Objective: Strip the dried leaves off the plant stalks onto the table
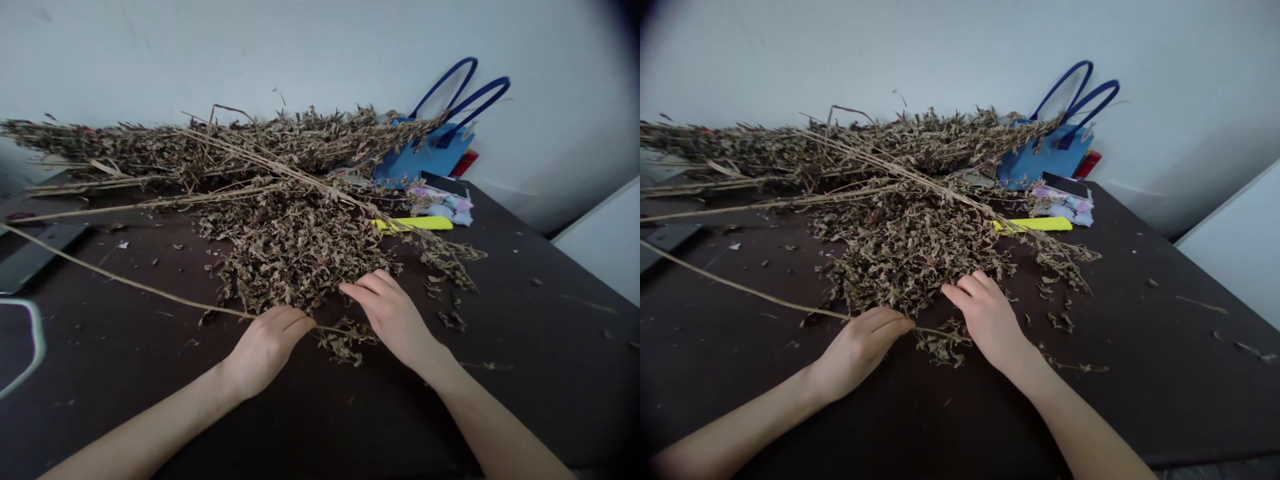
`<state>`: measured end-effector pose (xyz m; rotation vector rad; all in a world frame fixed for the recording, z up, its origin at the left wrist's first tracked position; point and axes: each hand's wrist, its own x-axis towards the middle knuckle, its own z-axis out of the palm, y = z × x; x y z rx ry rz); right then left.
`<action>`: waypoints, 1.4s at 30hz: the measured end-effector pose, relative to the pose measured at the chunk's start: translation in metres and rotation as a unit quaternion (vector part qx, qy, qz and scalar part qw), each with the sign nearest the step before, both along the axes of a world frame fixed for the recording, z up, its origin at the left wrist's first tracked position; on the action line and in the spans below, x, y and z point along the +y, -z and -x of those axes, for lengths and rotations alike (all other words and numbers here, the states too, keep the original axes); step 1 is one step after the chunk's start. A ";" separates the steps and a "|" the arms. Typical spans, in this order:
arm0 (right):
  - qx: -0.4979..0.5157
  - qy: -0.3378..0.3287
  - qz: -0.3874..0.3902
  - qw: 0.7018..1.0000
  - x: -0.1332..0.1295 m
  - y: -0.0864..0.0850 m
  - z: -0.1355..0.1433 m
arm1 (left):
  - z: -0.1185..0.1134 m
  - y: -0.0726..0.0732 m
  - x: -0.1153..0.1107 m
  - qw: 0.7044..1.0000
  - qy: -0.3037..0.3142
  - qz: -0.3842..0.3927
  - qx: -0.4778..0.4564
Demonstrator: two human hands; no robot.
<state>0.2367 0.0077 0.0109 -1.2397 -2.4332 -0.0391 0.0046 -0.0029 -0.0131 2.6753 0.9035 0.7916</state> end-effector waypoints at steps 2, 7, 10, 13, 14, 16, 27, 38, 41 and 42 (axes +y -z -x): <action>0.008 0.006 0.011 1.000 0.003 0.000 -0.003 | 0.000 0.001 -0.001 1.000 0.002 0.002 0.001; 0.050 0.007 0.024 0.998 0.002 -0.011 -0.011 | 0.001 0.000 0.000 1.000 0.001 -0.002 -0.001; 0.085 -0.008 0.056 0.995 -0.002 -0.023 -0.017 | 0.004 -0.003 0.003 1.000 -0.004 -0.018 -0.001; 0.097 -0.010 0.090 0.991 -0.006 -0.032 -0.024 | 0.009 -0.006 0.008 0.999 -0.013 -0.035 0.000; 0.096 -0.010 0.097 0.991 -0.007 -0.034 -0.025 | 0.010 -0.006 0.009 0.999 -0.016 -0.039 0.000; 0.084 -0.016 0.113 0.990 -0.009 -0.036 -0.027 | 0.012 -0.007 0.011 0.999 -0.020 -0.045 0.002; -0.012 -0.055 0.179 0.982 -0.012 -0.025 -0.013 | 0.013 -0.010 0.011 0.999 -0.011 -0.047 0.007; -0.012 -0.069 0.113 0.991 -0.015 -0.019 0.001 | 0.011 -0.009 0.010 0.999 -0.006 -0.034 0.000; -0.041 -0.055 0.079 0.995 -0.016 -0.015 0.003 | 0.010 -0.009 0.010 0.999 -0.011 -0.034 0.000; -0.055 -0.056 0.069 0.995 -0.016 -0.014 0.004 | 0.010 -0.009 0.010 0.999 -0.013 -0.034 0.002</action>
